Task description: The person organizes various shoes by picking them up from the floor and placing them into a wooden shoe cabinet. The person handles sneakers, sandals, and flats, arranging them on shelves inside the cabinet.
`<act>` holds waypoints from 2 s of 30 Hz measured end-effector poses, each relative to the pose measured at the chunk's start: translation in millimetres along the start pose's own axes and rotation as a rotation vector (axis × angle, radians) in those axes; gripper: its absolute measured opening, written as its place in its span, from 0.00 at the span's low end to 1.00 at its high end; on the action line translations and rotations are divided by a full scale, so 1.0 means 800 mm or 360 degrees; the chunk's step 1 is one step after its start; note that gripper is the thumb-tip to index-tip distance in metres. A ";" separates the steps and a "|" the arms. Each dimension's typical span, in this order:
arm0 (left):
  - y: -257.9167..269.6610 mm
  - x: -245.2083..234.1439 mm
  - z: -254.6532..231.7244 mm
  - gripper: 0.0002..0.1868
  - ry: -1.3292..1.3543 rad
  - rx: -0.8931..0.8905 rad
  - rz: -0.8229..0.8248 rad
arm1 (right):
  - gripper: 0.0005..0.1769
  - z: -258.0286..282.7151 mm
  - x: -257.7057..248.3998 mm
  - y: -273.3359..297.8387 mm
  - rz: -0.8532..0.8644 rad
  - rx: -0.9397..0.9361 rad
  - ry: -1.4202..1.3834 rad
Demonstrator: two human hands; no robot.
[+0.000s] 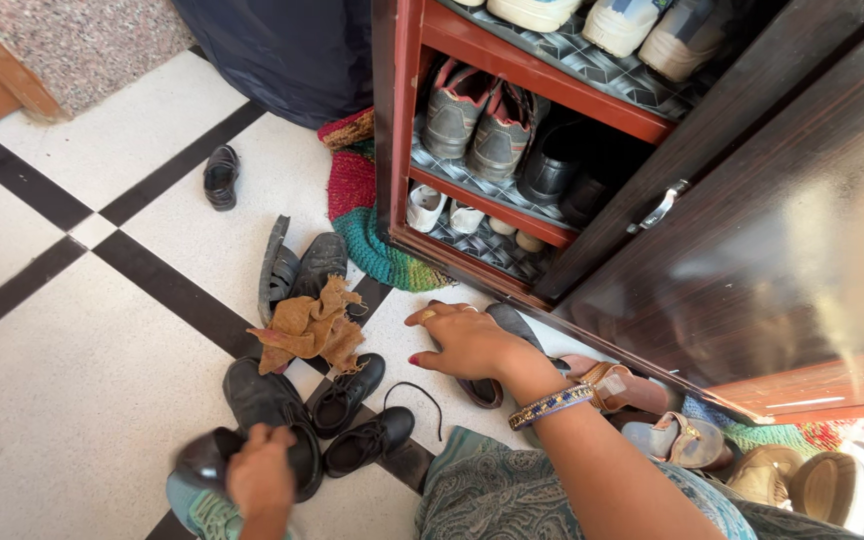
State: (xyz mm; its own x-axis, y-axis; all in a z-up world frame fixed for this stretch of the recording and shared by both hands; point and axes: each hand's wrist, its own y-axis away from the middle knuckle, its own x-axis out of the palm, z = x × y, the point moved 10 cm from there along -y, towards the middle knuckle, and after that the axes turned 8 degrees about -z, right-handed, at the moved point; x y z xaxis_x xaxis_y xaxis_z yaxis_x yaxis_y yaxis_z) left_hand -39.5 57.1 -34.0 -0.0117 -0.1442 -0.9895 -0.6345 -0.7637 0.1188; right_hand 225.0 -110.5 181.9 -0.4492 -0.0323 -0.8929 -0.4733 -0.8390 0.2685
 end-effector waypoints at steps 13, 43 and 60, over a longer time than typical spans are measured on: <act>0.000 -0.008 0.009 0.16 -0.0350 -0.0031 0.0451 | 0.37 0.005 -0.002 0.005 0.0025 -0.0003 -0.0103; 0.089 0.208 -0.107 0.14 -0.0255 0.0645 0.1107 | 0.36 -0.015 0.007 0.022 0.0059 0.0014 -0.0020; -0.011 -0.116 -0.243 0.21 0.1026 0.0413 0.0519 | 0.43 0.024 0.039 0.018 -0.0038 -0.0375 -0.0312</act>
State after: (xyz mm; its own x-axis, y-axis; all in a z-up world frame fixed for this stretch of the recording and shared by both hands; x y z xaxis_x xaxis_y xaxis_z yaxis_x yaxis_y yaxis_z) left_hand 117.2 -45.2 72.6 0.1729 -0.7361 -0.6544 -0.8383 -0.4588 0.2946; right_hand 189.9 -113.4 164.7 -0.5884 0.0749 -0.8051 -0.3068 -0.9419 0.1365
